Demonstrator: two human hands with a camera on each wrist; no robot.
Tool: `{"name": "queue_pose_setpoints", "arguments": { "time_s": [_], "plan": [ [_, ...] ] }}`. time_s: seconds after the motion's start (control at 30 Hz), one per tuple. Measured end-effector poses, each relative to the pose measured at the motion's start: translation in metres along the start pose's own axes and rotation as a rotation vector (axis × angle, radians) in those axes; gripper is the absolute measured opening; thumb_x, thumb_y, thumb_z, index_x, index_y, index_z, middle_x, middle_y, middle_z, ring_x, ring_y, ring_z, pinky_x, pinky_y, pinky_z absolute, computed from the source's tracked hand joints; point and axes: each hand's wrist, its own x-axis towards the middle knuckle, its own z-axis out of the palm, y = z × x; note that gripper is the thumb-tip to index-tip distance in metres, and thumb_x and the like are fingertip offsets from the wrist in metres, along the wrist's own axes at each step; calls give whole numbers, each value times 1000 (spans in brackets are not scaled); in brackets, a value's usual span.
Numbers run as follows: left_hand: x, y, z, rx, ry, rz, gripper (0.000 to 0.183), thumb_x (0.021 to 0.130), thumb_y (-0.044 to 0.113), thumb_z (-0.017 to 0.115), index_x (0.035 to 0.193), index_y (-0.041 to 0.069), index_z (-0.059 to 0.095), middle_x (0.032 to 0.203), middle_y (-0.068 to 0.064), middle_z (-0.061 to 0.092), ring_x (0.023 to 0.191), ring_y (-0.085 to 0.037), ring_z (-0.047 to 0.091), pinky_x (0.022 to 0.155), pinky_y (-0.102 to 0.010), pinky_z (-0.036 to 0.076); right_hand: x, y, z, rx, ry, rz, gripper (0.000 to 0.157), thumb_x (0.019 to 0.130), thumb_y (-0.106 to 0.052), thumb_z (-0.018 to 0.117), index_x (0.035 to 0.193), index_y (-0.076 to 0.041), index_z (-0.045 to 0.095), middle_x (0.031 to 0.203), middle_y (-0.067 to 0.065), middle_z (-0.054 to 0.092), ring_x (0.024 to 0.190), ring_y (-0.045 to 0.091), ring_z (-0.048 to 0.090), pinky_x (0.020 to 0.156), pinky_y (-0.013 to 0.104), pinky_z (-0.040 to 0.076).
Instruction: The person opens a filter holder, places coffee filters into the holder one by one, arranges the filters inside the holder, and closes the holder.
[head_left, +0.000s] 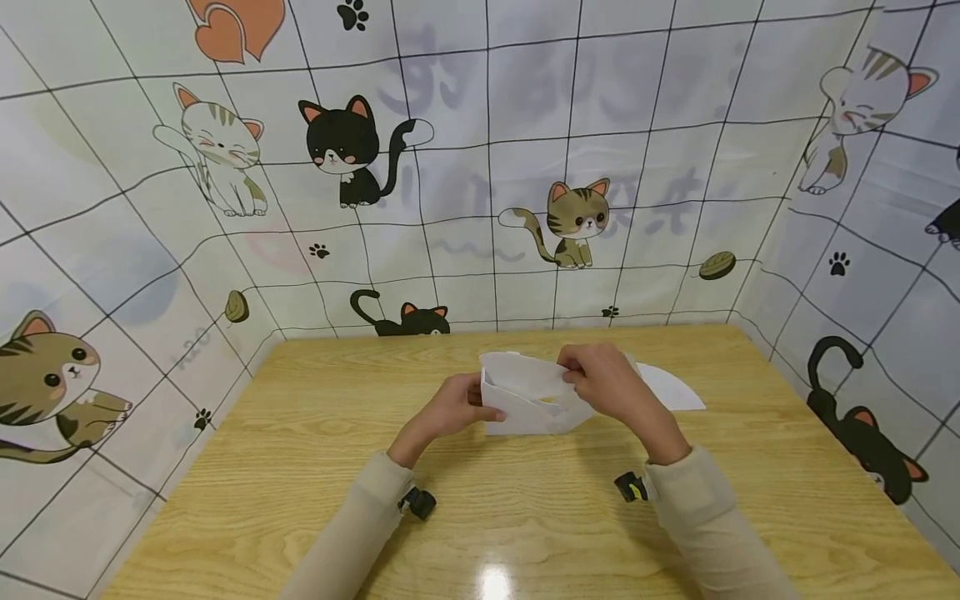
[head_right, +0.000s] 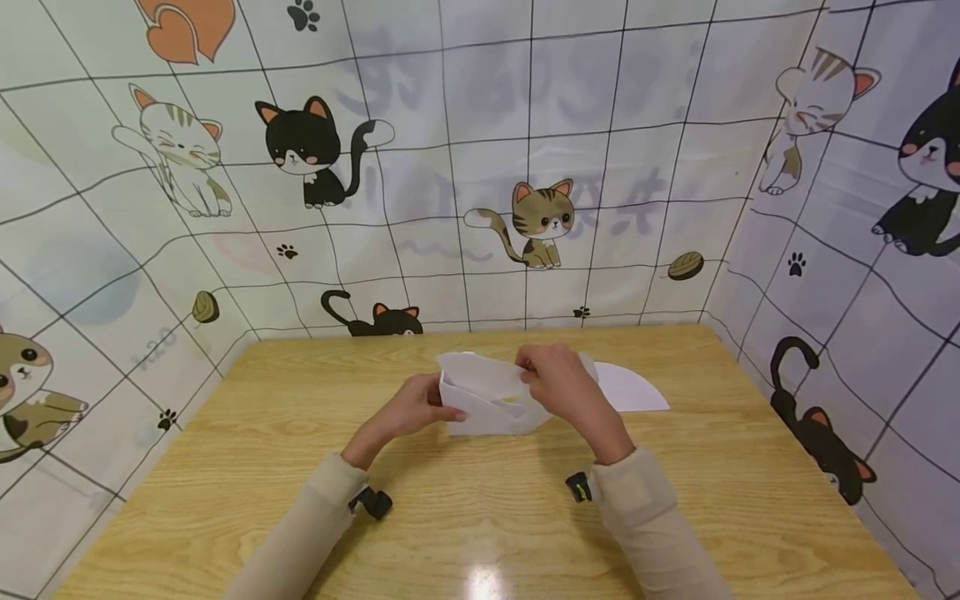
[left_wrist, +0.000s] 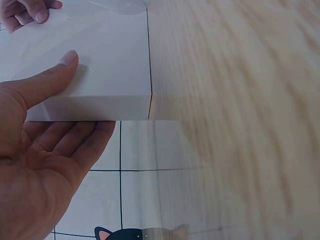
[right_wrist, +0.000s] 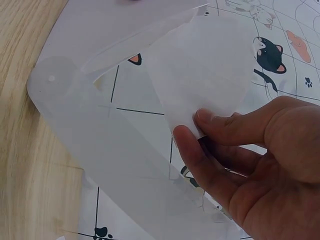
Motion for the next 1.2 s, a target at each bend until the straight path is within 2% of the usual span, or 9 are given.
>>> {"name": "queue_pose_setpoints", "arguments": {
  "time_s": [0.1, 0.27, 0.6, 0.93, 1.2],
  "plan": [
    [0, 0, -1, -3, -2, 2, 45, 89, 13, 83, 130, 5, 67, 113, -14, 76, 96, -21, 76, 81, -31, 60, 1, 1, 2, 0, -1, -4, 16, 92, 4, 70, 85, -10, 68, 66, -3, 46, 62, 12, 37, 60, 29, 31],
    [0, -1, -1, -11, -6, 10, 44, 89, 14, 83, 129, 5, 67, 113, -14, 76, 96, -21, 76, 81, -31, 60, 2, 4, 6, 2, -5, -6, 15, 93, 4, 70, 87, -10, 68, 67, -3, 47, 63, 13, 38, 59, 29, 31],
    [0, 1, -1, 5, -2, 2, 41, 88, 14, 83, 125, 5, 68, 109, -12, 77, 91, -16, 75, 78, -26, 58, 1, 2, 8, 15, -29, -13, 16, 93, 4, 69, 85, -9, 67, 65, -4, 38, 62, 12, 34, 61, 29, 29],
    [1, 1, -2, -3, -4, -3, 43, 88, 14, 84, 127, 6, 68, 111, -12, 77, 92, -16, 75, 79, -28, 59, 2, 2, 7, 19, -45, -17, 10, 95, -1, 71, 88, -8, 69, 65, -2, 50, 60, 11, 36, 60, 28, 32],
    [1, -1, -2, -20, -15, 13, 45, 89, 14, 83, 130, 6, 67, 115, -13, 76, 95, -19, 76, 81, -30, 60, 2, 1, 2, 22, -101, -27, 9, 96, -3, 69, 90, -7, 73, 75, 2, 67, 61, 11, 47, 61, 28, 40]
  ]
}}
